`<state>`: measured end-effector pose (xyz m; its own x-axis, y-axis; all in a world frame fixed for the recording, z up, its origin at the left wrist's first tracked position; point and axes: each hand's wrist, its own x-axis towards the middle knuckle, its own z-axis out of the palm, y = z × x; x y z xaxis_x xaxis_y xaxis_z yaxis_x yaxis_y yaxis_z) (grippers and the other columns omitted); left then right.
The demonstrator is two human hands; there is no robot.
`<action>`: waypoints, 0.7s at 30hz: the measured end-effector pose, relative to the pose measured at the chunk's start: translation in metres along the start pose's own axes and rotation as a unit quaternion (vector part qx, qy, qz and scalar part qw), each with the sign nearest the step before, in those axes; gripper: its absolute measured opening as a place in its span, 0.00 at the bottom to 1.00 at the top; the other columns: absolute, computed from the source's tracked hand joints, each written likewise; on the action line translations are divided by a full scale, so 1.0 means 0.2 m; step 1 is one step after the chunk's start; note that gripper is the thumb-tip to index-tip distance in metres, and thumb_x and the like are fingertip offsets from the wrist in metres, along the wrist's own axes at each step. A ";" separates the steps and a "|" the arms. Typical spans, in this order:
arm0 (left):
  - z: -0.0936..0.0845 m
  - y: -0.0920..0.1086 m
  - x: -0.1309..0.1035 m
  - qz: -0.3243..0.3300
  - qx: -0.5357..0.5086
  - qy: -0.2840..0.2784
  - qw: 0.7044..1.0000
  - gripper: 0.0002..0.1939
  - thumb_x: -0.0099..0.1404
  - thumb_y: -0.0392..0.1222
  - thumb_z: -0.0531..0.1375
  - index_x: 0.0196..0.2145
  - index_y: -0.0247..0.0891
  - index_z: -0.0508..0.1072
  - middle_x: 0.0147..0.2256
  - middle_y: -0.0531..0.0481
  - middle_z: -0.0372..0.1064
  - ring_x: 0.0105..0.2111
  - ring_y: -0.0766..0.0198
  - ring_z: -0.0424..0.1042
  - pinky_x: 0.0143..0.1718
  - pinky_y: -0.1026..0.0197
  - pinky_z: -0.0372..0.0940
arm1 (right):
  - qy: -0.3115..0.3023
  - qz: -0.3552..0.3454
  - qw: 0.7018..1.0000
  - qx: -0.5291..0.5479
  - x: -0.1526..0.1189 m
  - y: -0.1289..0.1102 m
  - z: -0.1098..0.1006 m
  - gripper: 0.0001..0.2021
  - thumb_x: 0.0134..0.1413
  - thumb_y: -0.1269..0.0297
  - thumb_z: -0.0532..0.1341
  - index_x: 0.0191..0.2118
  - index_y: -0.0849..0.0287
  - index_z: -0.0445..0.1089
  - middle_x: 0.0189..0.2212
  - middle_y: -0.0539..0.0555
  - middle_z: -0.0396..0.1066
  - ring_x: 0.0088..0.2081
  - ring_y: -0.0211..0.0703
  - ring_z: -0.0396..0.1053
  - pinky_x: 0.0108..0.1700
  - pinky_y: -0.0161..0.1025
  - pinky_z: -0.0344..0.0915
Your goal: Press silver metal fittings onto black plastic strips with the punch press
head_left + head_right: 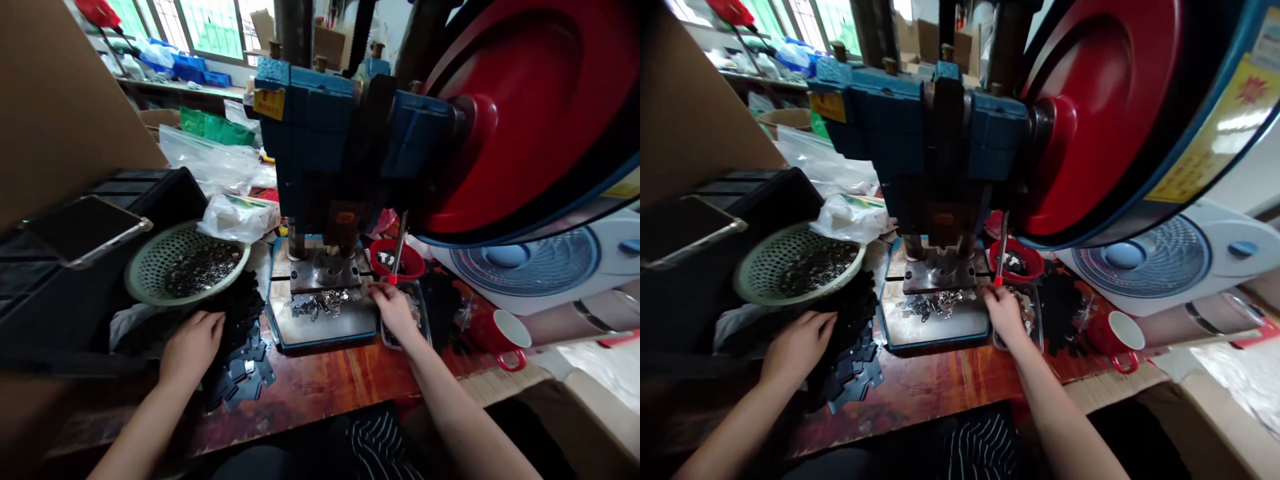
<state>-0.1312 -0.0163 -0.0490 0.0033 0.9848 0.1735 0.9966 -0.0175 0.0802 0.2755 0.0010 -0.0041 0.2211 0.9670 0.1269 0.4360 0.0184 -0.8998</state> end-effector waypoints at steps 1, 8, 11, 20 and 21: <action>0.00 0.01 0.00 0.003 0.001 0.006 1.000 0.20 0.67 0.46 0.45 0.43 0.38 0.73 0.42 0.45 0.70 0.38 0.55 0.70 0.38 0.57 0.63 | -0.048 -0.036 0.996 -0.066 -0.04 -0.02 0.02 0.11 0.54 0.59 0.56 0.37 0.57 0.73 0.35 0.54 0.75 0.39 0.46 0.70 0.44 0.42 0.63; 0.03 0.02 0.00 -0.019 -0.013 0.020 1.000 0.22 0.66 0.48 0.46 0.46 0.35 0.72 0.44 0.41 0.68 0.40 0.52 0.69 0.41 0.55 0.63 | -0.187 -0.188 0.919 -0.293 -0.14 -0.11 0.16 0.10 0.59 0.62 0.55 0.41 0.52 0.73 0.37 0.53 0.73 0.41 0.45 0.68 0.46 0.41 0.61; 0.01 0.02 0.00 -0.020 0.005 0.003 1.000 0.21 0.66 0.48 0.46 0.46 0.37 0.72 0.42 0.42 0.69 0.37 0.52 0.70 0.37 0.55 0.63 | -0.178 -0.184 0.913 -0.317 -0.13 -0.10 0.18 0.09 0.58 0.62 0.56 0.39 0.52 0.74 0.37 0.53 0.72 0.41 0.46 0.67 0.46 0.41 0.61; -0.05 0.03 0.00 -0.125 -0.119 0.008 0.985 0.20 0.65 0.48 0.46 0.44 0.35 0.71 0.40 0.38 0.71 0.37 0.48 0.71 0.35 0.52 0.63 | -0.093 -0.156 0.968 -0.174 -0.05 -0.12 0.21 0.08 0.57 0.69 0.55 0.35 0.57 0.72 0.34 0.54 0.70 0.39 0.44 0.66 0.44 0.40 0.62; -0.07 0.05 0.01 -0.162 -0.189 0.008 0.968 0.19 0.64 0.48 0.48 0.44 0.36 0.71 0.39 0.38 0.72 0.35 0.49 0.71 0.34 0.53 0.64 | -0.075 -0.161 0.973 -0.149 -0.01 -0.14 0.21 0.08 0.57 0.70 0.55 0.35 0.57 0.72 0.34 0.54 0.69 0.39 0.43 0.66 0.44 0.40 0.62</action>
<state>-0.1223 -0.0170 -0.0343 -0.3087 0.9464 0.0950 0.8436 0.2263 0.4869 0.2250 0.0096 0.0038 -0.0887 0.9499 0.2997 0.6996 0.2736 -0.6600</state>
